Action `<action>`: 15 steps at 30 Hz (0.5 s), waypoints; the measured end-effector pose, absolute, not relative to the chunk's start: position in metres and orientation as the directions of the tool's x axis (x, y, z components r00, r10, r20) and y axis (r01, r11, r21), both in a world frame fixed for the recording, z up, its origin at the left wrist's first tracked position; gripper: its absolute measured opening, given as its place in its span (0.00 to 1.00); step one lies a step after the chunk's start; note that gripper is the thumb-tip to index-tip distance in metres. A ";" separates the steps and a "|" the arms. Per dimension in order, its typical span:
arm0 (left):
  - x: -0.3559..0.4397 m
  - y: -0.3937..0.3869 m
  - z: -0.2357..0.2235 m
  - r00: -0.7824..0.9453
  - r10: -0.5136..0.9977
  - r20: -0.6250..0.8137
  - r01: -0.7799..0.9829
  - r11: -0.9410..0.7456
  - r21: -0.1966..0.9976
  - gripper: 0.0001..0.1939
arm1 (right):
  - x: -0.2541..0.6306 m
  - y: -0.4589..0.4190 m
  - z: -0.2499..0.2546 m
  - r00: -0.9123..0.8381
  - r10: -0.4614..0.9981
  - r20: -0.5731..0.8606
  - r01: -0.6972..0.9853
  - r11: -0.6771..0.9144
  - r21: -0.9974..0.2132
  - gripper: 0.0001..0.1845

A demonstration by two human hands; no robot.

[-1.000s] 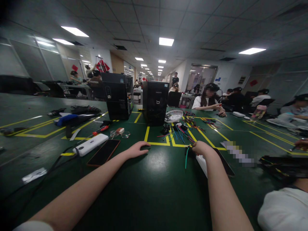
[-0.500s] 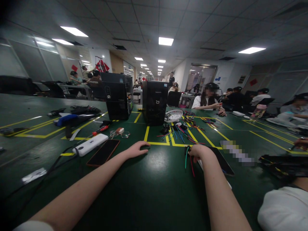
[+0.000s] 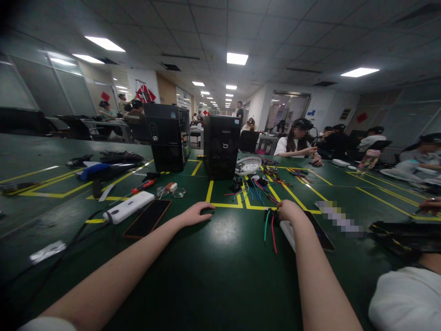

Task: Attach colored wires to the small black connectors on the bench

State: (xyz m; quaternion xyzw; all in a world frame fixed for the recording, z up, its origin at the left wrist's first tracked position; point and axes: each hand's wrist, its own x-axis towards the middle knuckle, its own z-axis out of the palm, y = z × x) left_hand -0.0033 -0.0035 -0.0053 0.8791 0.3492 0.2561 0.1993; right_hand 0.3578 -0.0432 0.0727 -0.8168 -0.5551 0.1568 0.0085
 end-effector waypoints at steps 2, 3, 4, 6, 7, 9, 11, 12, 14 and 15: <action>-0.003 -0.003 -0.006 0.627 0.713 0.314 0.509 -0.680 0.527 0.18 | 0.354 -0.042 0.071 0.324 0.914 -0.244 0.909 -0.372 -0.186 0.20; -0.003 -0.003 -0.005 0.628 0.711 0.315 0.508 -0.682 0.526 0.18 | 0.353 -0.042 0.071 0.322 0.916 -0.241 0.910 -0.369 -0.189 0.20; -0.003 -0.004 -0.005 0.629 0.711 0.315 0.508 -0.682 0.526 0.18 | 0.352 -0.042 0.071 0.319 0.918 -0.237 0.911 -0.366 -0.190 0.20; -0.004 -0.004 -0.004 0.630 0.712 0.310 0.507 -0.680 0.529 0.18 | 0.352 -0.042 0.071 0.314 0.922 -0.228 0.915 -0.358 -0.185 0.20; -0.004 -0.005 -0.003 0.630 0.713 0.307 0.508 -0.678 0.532 0.18 | 0.353 -0.041 0.071 0.309 0.924 -0.225 0.919 -0.351 -0.180 0.20; -0.004 -0.006 -0.002 0.631 0.715 0.300 0.509 -0.674 0.535 0.18 | 0.355 -0.040 0.070 0.299 0.928 -0.224 0.923 -0.341 -0.180 0.19; -0.004 -0.006 -0.002 0.631 0.717 0.295 0.510 -0.671 0.539 0.18 | 0.356 -0.039 0.069 0.298 0.927 -0.228 0.920 -0.342 -0.190 0.19; -0.004 -0.006 -0.002 0.631 0.719 0.293 0.511 -0.669 0.540 0.18 | 0.356 -0.039 0.068 0.300 0.926 -0.229 0.918 -0.346 -0.195 0.18; -0.004 -0.005 -0.002 0.630 0.720 0.290 0.513 -0.667 0.541 0.18 | 0.354 -0.039 0.068 0.307 0.923 -0.234 0.911 -0.356 -0.207 0.18; -0.003 -0.005 -0.002 0.629 0.721 0.291 0.514 -0.666 0.541 0.18 | 0.353 -0.039 0.068 0.308 0.921 -0.237 0.909 -0.359 -0.212 0.17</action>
